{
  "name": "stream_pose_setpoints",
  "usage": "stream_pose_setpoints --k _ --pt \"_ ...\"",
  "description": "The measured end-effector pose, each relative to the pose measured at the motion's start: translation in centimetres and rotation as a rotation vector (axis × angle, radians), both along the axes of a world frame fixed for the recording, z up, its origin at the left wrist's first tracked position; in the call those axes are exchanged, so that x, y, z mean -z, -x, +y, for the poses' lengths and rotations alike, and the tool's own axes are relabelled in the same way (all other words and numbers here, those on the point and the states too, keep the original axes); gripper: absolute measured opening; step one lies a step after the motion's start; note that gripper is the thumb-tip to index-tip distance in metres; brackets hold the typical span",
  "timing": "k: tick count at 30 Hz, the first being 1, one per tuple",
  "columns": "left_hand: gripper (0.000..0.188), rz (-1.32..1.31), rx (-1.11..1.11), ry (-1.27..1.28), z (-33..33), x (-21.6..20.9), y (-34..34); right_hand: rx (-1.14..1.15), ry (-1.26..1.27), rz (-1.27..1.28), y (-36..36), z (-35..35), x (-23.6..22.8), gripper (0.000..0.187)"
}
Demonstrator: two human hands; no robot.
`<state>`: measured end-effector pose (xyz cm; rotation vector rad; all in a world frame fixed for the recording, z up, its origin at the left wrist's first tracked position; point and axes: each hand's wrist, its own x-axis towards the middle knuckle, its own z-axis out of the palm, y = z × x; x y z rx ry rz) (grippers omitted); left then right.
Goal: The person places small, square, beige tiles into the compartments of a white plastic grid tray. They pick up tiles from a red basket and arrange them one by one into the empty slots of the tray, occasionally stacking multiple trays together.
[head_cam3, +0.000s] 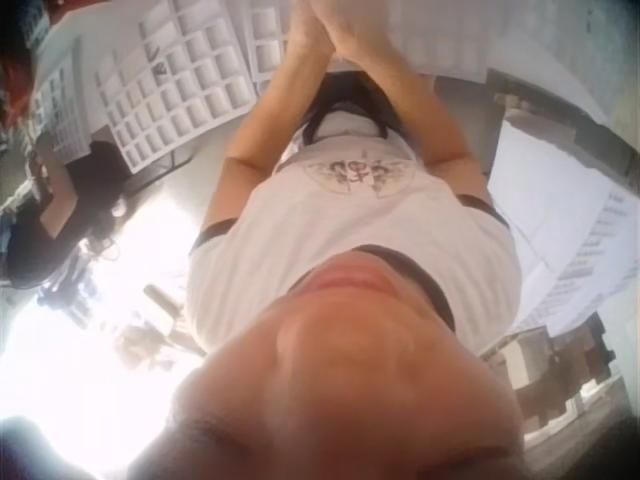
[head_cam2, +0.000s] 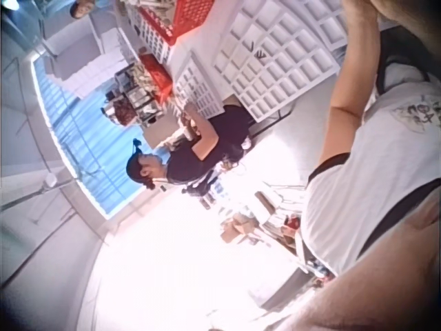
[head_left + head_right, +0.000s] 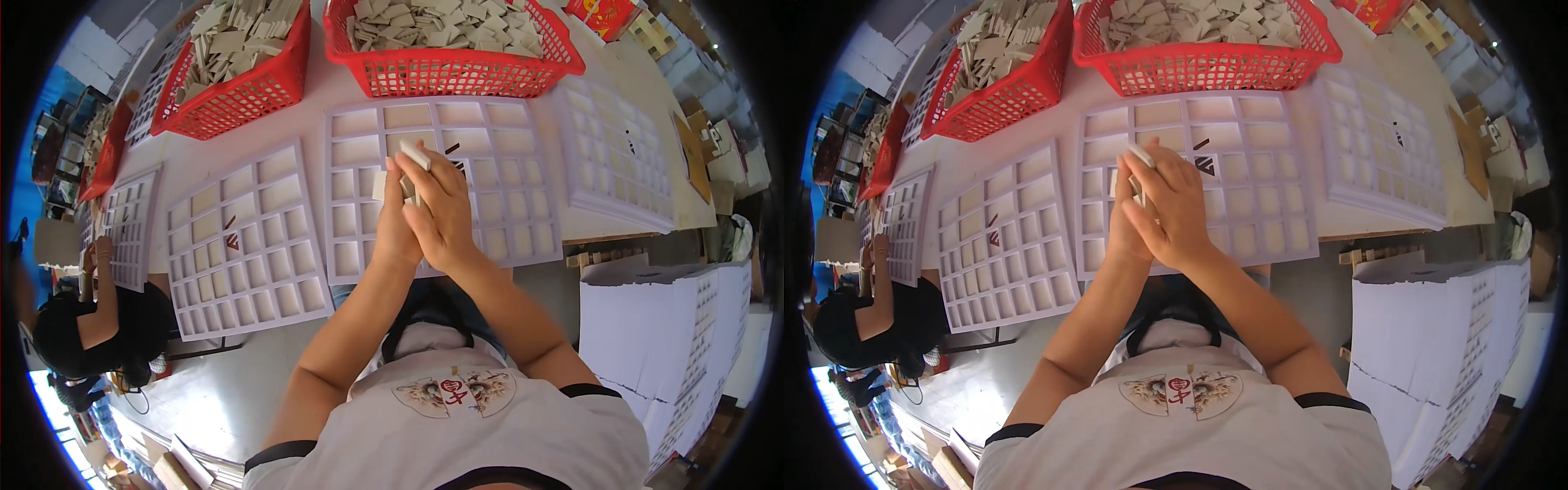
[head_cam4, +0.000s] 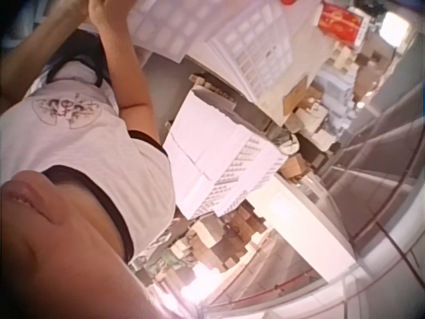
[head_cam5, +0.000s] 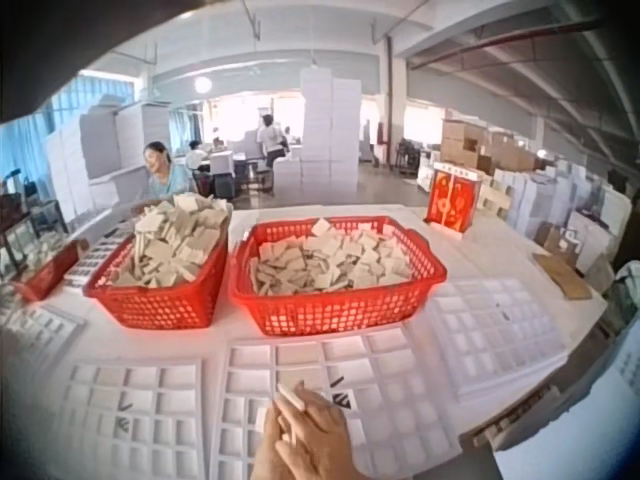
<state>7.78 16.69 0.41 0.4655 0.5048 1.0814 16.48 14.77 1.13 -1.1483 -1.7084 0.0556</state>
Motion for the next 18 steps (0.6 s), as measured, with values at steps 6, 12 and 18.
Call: stream_pose_setpoints --k 6,12,18 --pt "0.044 0.047 -0.095 -0.080 1.4 1.9 -0.7 0.057 0.164 0.189 1.0 1.0 1.6 0.061" --pt "0.041 -0.002 -0.155 0.075 1.7 2.5 -0.5 0.268 0.164 0.244 1.9 1.8 1.9 0.065" --pt "0.041 -0.326 -0.133 0.235 2.4 3.6 0.7 0.149 0.095 0.450 1.5 3.1 1.5 0.058"
